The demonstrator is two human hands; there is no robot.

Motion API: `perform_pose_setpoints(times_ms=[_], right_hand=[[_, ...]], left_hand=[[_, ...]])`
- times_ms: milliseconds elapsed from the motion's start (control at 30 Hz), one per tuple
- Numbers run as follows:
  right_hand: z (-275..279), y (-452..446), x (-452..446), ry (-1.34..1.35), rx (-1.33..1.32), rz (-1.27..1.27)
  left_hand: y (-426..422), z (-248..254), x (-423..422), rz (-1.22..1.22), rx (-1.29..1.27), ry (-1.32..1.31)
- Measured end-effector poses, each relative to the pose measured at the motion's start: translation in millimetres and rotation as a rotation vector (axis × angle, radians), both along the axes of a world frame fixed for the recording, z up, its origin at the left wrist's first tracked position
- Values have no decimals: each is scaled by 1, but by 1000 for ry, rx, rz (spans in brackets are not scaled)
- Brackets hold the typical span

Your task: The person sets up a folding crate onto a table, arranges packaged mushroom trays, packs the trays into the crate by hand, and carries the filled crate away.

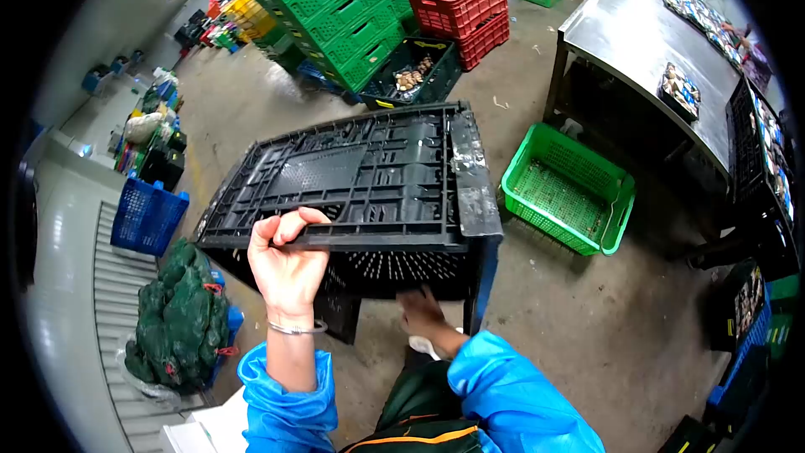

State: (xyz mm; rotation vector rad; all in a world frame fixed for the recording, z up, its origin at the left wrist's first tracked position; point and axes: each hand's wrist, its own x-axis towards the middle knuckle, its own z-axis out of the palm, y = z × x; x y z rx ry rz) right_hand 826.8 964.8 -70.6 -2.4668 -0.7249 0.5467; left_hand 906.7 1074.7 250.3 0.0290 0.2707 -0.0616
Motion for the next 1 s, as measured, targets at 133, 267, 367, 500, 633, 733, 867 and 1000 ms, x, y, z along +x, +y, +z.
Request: perform_pose_setpoints(times_ms=[133,267,367,500,633,733,867,1000], right_hand=[[-37,-32,-54,432,-270,352],[1,-14,58,1055,1150,-970],[-29,-10,174,866,2036,-1328],[-120,-16,211,970,2159,-1741],[-138,-24,297,877,2068,-2112],[-165,-73,275,820,2016,-2080],[-149,-92,281,699,2011,-2006],[-156,-78,236,739,2122,-2001]], left_hand=[[31,-51,91,-56,-72,-75],[39,-196,161,-86,13,6],[12,-327,186,-40,131,300],[17,-464,162,-140,160,627],[43,-440,247,-139,141,529],[95,-485,217,-246,315,511],[125,-509,244,-455,153,475],[135,-530,229,-717,1070,696]])
